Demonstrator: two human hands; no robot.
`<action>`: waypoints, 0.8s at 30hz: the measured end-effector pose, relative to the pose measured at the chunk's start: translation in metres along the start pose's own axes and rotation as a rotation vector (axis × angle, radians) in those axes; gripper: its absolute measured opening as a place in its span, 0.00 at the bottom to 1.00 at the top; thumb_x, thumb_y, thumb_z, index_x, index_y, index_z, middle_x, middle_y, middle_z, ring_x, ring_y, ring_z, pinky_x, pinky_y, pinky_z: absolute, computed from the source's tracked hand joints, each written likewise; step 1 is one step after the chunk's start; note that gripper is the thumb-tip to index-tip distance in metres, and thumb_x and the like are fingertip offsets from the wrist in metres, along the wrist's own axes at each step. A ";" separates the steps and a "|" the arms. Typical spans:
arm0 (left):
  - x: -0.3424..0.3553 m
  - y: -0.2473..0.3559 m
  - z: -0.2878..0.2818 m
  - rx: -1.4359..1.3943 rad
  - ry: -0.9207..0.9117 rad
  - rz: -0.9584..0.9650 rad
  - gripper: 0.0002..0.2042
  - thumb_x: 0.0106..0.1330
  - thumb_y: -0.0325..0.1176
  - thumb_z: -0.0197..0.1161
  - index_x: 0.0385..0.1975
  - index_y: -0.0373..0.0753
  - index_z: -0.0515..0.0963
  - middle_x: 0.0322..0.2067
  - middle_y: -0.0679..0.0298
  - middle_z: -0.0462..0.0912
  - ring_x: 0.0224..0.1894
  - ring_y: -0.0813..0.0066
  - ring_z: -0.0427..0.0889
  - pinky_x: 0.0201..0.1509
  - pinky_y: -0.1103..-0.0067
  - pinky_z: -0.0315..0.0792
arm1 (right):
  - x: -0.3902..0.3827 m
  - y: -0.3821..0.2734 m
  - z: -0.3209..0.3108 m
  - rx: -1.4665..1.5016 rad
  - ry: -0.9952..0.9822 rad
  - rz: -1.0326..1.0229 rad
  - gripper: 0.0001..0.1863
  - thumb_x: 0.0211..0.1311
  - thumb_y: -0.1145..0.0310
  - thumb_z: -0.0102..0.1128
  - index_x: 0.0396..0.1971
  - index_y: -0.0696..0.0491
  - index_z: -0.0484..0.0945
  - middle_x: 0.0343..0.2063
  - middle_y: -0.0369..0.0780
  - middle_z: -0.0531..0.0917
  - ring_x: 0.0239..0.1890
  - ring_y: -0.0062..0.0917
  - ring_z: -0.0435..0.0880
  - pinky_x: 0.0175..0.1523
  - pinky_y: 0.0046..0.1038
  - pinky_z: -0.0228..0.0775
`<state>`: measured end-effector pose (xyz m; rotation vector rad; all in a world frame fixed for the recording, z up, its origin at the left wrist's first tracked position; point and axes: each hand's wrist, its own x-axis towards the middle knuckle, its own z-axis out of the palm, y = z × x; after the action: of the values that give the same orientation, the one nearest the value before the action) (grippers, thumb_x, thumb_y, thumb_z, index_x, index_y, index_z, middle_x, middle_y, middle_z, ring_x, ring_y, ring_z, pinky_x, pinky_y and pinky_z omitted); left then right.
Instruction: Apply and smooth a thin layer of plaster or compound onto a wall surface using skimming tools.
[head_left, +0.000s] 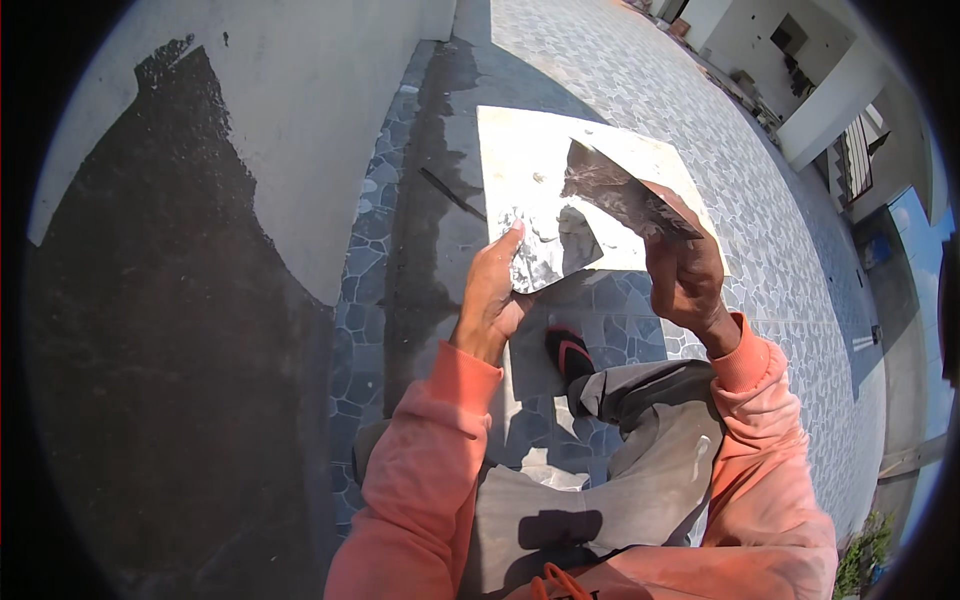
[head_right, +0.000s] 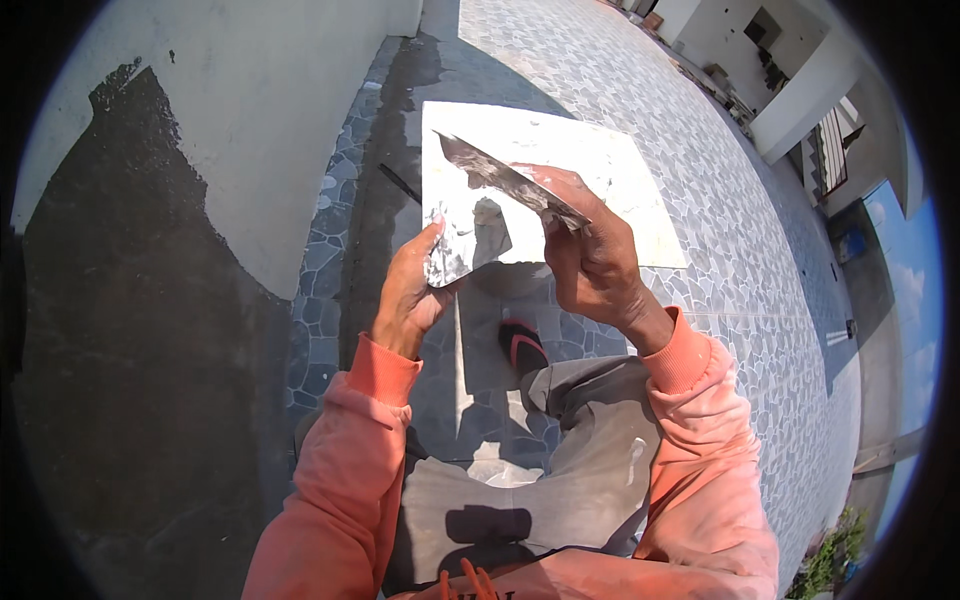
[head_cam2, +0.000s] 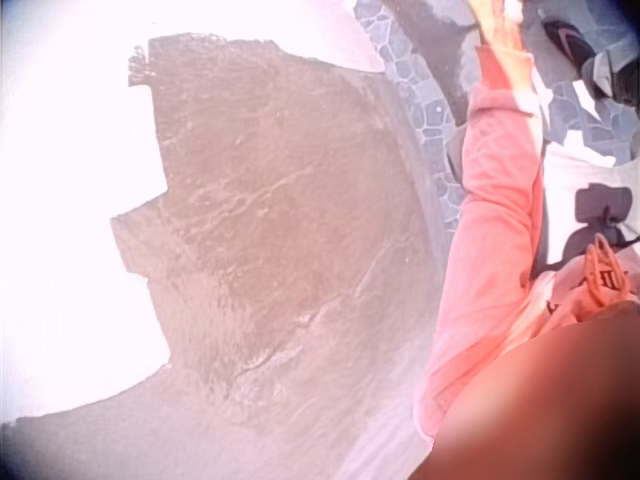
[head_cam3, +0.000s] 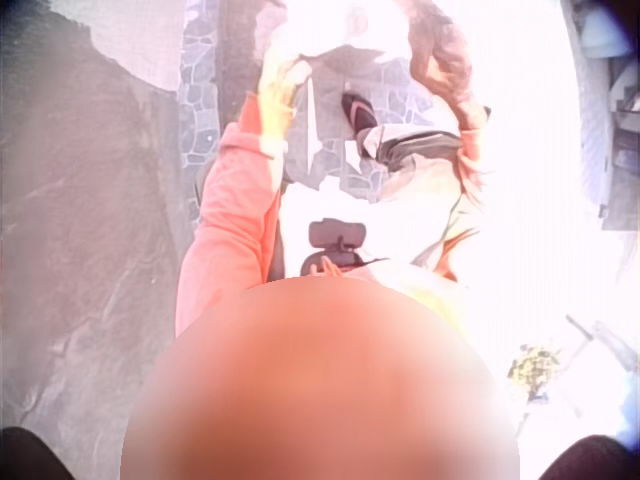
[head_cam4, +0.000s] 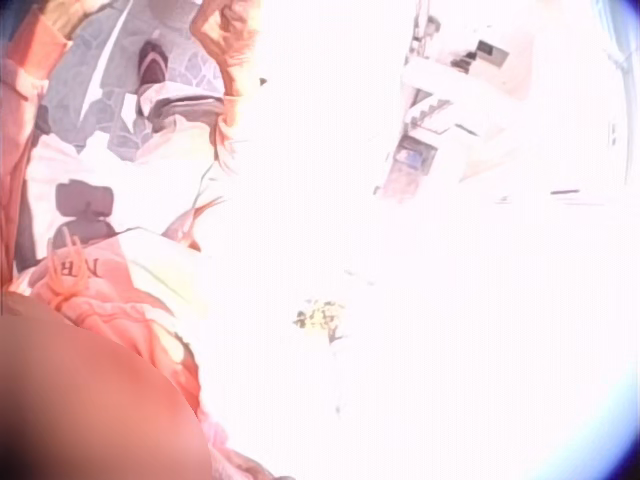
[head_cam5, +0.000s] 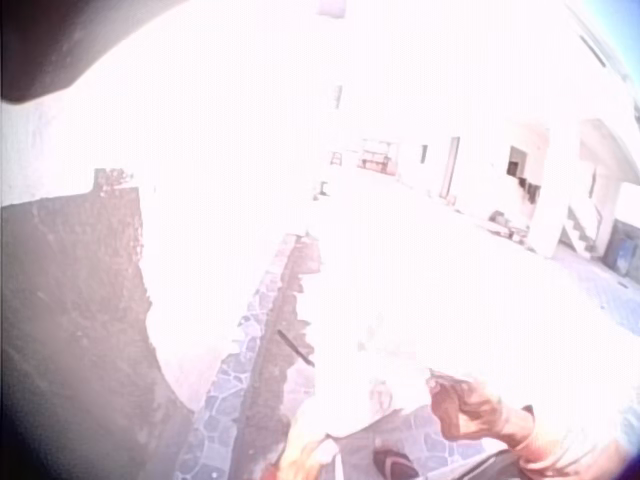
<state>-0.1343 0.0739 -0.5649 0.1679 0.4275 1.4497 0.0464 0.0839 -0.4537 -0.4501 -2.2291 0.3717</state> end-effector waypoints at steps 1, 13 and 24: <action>-0.001 0.001 0.000 -0.049 -0.031 -0.006 0.15 0.69 0.33 0.53 0.49 0.28 0.70 0.42 0.55 0.80 0.40 0.67 0.83 0.42 0.74 0.80 | 0.006 0.001 0.004 0.056 -0.043 -0.126 0.32 0.48 0.93 0.39 0.57 0.57 0.66 0.49 0.48 0.76 0.52 0.32 0.76 0.51 0.26 0.69; -0.022 0.026 0.003 0.030 -0.156 0.155 0.20 0.72 0.37 0.46 0.54 0.26 0.65 0.47 0.52 0.77 0.46 0.67 0.80 0.51 0.74 0.75 | 0.003 0.008 0.014 -0.216 -0.393 -0.426 0.30 0.48 0.82 0.61 0.54 0.56 0.66 0.57 0.48 0.71 0.58 0.43 0.71 0.63 0.44 0.63; -0.017 0.021 0.000 0.155 -0.127 0.238 0.20 0.72 0.36 0.46 0.56 0.26 0.63 0.50 0.51 0.76 0.48 0.66 0.80 0.52 0.72 0.76 | -0.007 0.053 0.004 -0.522 -0.369 -0.384 0.27 0.51 0.82 0.58 0.54 0.56 0.66 0.56 0.44 0.72 0.58 0.40 0.71 0.63 0.40 0.65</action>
<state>-0.1546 0.0595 -0.5546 0.4451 0.4265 1.6283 0.0580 0.1279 -0.4825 -0.2162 -2.7023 -0.3694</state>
